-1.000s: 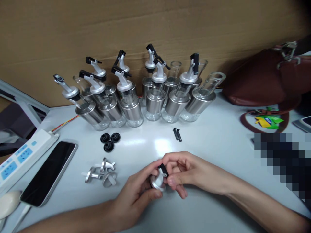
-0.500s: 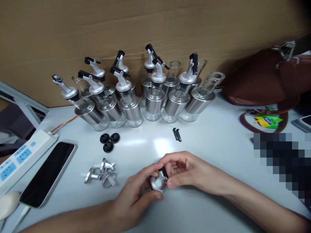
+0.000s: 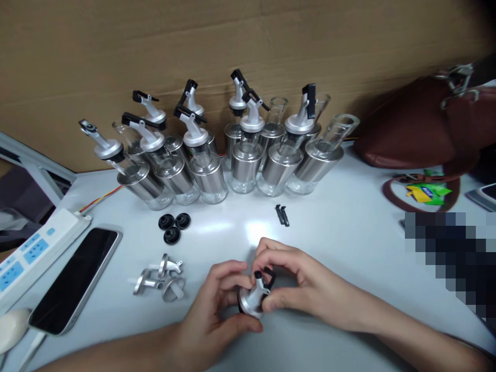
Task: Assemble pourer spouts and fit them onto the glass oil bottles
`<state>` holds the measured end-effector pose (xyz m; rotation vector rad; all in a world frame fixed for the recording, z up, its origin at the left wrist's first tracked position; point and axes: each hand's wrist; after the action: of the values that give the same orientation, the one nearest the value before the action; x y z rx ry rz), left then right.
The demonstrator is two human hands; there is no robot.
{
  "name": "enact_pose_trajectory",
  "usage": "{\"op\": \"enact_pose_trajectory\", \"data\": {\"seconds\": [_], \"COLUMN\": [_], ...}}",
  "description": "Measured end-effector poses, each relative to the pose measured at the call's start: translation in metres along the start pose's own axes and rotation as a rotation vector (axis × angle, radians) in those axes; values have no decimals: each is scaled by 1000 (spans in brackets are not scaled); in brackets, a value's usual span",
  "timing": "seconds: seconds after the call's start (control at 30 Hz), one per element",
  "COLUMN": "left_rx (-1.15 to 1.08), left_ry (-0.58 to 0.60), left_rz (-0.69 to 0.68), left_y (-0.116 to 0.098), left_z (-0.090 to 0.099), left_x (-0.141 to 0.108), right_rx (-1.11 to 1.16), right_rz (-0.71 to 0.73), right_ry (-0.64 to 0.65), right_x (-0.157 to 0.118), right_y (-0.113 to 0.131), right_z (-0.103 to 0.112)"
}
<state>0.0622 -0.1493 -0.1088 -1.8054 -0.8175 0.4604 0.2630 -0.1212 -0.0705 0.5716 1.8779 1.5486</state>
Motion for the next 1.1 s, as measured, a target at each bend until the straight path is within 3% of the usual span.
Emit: {"op": "enact_pose_trajectory", "data": {"seconds": [0.13,0.37,0.6,0.8,1.1], "left_rx": [32,75,85,103,108], "left_ry": [30,-79,-80,-71,-64], "left_rz": [12,41,90,101,95], "left_y": [-3,-1,-1,-1,-2], "left_z": [0,3,3,3,2], "left_x": [1,4,7,6,6], "right_rx": [-40,151,70,493,692], "right_rz": [9,132,253,309,229], "right_ry": [-5,-175,-168,-78,-99], "right_x": [-2,-7,-9,-8,-9], "right_y": [-1,6,4,5,3], "right_z": [-1,3,3,5,6]}}
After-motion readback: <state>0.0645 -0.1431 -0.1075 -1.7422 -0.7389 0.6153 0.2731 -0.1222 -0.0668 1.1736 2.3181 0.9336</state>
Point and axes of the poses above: each hand's wrist, its own x-axis towards the middle knuckle, its own z-axis out of the back of the hand, y = z × x, and after that the axes turned 11 degrees about y, right-handed
